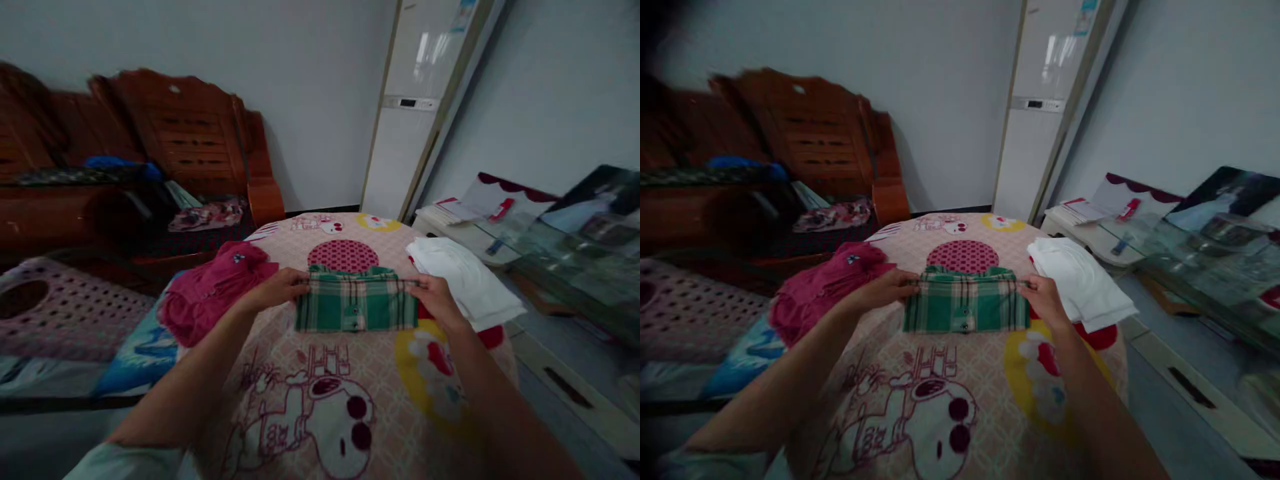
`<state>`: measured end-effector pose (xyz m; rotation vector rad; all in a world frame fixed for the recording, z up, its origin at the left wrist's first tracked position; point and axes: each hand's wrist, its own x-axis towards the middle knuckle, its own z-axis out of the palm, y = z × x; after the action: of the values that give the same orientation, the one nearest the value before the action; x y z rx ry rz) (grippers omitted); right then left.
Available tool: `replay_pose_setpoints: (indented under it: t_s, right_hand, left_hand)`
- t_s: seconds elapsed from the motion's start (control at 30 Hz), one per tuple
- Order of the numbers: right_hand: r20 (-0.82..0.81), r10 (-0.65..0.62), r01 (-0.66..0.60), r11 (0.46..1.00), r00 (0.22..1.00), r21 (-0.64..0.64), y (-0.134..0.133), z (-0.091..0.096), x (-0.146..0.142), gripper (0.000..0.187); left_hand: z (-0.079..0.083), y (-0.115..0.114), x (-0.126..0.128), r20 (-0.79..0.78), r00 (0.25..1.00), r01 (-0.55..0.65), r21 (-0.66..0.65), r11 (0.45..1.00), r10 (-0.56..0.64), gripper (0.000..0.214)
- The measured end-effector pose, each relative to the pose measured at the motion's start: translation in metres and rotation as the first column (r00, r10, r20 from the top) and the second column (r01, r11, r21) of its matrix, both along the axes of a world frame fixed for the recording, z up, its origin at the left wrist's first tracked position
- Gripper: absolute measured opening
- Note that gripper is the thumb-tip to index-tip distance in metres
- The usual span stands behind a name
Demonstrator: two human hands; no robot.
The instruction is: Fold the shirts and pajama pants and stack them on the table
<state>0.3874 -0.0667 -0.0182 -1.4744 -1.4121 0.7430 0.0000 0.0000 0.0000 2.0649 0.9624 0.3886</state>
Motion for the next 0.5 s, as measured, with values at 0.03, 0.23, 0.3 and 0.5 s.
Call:
replay_pose_setpoints:
  t_s: [0.03, 0.23, 0.3, 0.5]
  right_hand:
    - [0.023, -0.022, 0.022, 1.000, 0.999, 0.023, 0.010, 0.000, -0.003, 0.031]
    - [0.381, -0.175, 0.154, 0.984, 0.908, 0.085, 0.058, -0.018, -0.017, 0.016]
    - [0.485, -0.201, 0.188, 0.979, 0.851, 0.077, 0.064, -0.029, -0.018, 0.015]
    - [0.485, -0.273, 0.202, 0.960, 0.831, 0.194, 0.064, -0.049, -0.014, 0.020]
  left_hand:
    - [-0.001, 0.009, 0.005, -0.050, 0.997, -0.063, 0.062, 0.996, 0.066, 0.028]
    - [-0.015, 0.041, 0.036, -0.310, 0.850, -0.314, 0.354, 0.881, 0.427, 0.021]
    - [-0.023, 0.042, 0.041, -0.346, 0.803, -0.360, 0.369, 0.857, 0.485, 0.023]
    - [-0.028, 0.040, 0.040, -0.283, 0.797, -0.389, 0.436, 0.812, 0.534, 0.027]
